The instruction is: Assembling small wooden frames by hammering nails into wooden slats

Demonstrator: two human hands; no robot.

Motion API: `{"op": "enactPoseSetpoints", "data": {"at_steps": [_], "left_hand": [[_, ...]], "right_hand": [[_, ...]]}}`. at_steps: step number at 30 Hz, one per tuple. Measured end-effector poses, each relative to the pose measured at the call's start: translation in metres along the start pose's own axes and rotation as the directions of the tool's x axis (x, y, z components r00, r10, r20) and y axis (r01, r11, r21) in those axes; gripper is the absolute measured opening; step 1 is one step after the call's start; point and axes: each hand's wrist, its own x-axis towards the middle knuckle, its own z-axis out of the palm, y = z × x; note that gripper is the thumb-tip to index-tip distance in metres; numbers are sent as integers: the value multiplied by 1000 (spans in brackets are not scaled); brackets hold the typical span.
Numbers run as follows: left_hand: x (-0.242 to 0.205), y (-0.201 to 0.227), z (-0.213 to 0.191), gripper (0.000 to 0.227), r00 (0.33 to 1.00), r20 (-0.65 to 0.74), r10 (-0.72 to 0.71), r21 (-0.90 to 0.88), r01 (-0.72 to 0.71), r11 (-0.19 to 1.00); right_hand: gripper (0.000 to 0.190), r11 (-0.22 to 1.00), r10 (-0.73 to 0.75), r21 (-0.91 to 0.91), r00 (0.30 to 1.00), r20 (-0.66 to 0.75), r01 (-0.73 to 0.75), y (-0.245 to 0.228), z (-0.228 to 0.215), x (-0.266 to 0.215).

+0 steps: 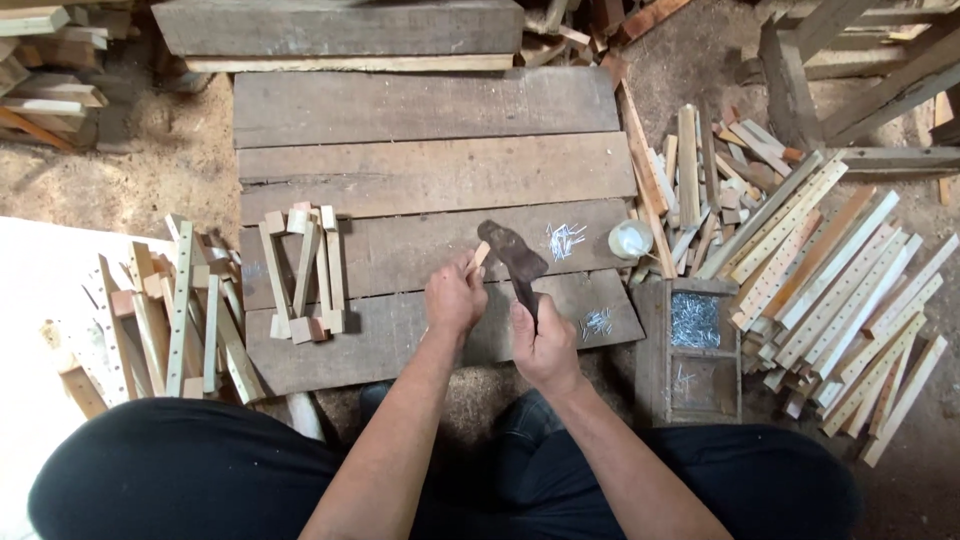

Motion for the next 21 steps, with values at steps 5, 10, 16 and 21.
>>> {"op": "enactPoseSetpoints", "data": {"at_steps": [5,10,16,21], "left_hand": [[-2,2,-2,27,1000,12,-21,10,21,1000],[-6,6,-4,21,998,18,-59,68,58,996],[0,1,1,23,1000,-25,1,67,0,998],[3,0,3,21,998,20,-63,53,62,997]], "right_hand": [[45,960,240,-219,913,330,-174,-24,-7,22],[42,986,159,-66,981,115,-152,-30,-6,15],[39,993,113,-44,976,185,-107,-6,6,7],[49,896,442,-78,861,251,-437,-4,9,9]]}}
